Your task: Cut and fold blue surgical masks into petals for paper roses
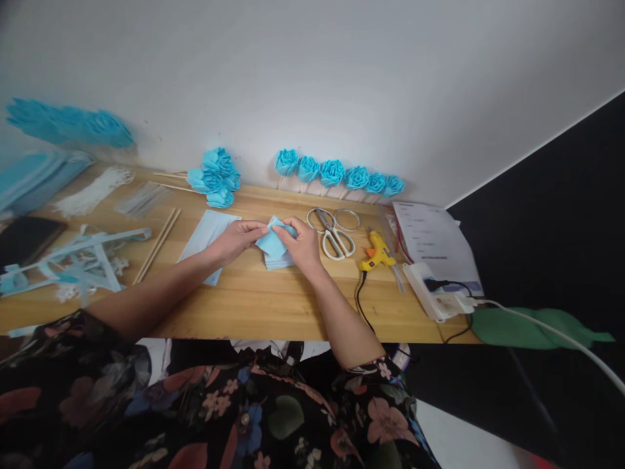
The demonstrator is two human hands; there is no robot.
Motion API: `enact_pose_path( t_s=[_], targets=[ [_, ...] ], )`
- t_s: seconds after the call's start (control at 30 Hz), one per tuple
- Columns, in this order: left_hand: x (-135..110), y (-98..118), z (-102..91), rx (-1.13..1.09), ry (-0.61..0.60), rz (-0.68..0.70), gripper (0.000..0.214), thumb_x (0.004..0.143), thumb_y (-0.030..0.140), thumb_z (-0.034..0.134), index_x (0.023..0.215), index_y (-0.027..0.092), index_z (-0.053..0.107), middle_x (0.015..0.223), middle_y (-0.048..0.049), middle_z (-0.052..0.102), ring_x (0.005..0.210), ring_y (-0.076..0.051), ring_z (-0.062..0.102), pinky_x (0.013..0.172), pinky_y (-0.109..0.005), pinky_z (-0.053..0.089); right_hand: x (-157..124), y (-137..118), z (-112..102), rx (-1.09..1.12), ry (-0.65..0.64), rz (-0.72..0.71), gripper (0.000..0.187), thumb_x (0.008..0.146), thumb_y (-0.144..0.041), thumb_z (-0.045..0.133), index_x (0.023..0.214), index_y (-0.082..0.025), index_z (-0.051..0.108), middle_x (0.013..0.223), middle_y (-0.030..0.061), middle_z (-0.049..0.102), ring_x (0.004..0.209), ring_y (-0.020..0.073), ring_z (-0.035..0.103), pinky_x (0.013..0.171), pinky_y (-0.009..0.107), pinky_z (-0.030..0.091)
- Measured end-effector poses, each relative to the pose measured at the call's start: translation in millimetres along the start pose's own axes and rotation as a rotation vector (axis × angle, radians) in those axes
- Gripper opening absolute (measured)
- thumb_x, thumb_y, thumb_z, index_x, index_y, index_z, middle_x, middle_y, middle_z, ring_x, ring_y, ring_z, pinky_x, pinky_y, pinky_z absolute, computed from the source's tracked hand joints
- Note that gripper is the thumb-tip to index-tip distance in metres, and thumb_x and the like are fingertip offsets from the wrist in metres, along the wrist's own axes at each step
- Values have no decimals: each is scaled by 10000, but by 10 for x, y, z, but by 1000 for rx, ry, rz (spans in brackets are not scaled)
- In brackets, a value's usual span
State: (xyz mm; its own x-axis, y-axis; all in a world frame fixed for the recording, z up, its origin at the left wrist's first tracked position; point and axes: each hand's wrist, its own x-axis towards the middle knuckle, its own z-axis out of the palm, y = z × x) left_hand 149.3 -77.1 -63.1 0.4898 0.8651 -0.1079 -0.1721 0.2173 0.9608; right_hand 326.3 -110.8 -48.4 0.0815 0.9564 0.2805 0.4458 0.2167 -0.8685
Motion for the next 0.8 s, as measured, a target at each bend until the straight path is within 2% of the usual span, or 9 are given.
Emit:
enact_pose_path(
  t_s=[0.23,0.33,0.43,0.53,0.6,0.7,0.8],
  targets=[
    [14,-10,-30,103,15,38,367,672,486,809,750,136,726,644,8,615,605,-91,492,606,-235,391,1,26,14,-14,-2,-19,240,793,-457,686,788,-217,687,755,-10,684,706,158,588,678,278,449],
    [26,-16,-39,117,36,68,356,652,466,827,700,139,694,617,19,587,581,-80,463,581,-230,370,4,26,0,-36,0,-7,239,794,-458,687,793,-219,687,756,-8,680,703,159,584,665,274,449],
    [33,-5,-41,68,41,46,424,627,523,839,691,139,671,626,12,598,591,-89,503,598,-240,428,20,32,-64,-31,31,5,265,796,-479,691,788,-215,678,729,-10,649,683,152,558,647,268,442],
    [38,6,-49,-10,40,-1,512,597,604,839,752,140,688,674,-1,634,625,-113,571,628,-270,503,40,55,-161,100,43,24,330,822,-545,660,808,-216,673,716,-12,617,659,144,531,628,267,445],
    [44,0,-61,-29,45,-17,532,578,610,850,778,141,698,691,-1,644,623,-117,587,614,-270,517,49,65,-213,184,2,27,349,827,-569,659,808,-222,677,726,-8,619,666,149,544,636,277,464],
    [50,-20,-79,-2,42,-17,496,613,587,843,774,140,701,668,5,635,581,-103,575,569,-245,494,54,51,-241,176,-87,-91,287,821,-519,704,787,-234,699,885,23,685,851,188,636,805,338,516],
    [36,-24,-77,59,18,5,461,673,577,806,785,140,710,657,5,639,549,-93,575,553,-229,464,50,13,-212,70,-132,-234,216,832,-460,718,787,-248,721,1243,51,677,1193,246,606,1047,442,446]
  ],
)
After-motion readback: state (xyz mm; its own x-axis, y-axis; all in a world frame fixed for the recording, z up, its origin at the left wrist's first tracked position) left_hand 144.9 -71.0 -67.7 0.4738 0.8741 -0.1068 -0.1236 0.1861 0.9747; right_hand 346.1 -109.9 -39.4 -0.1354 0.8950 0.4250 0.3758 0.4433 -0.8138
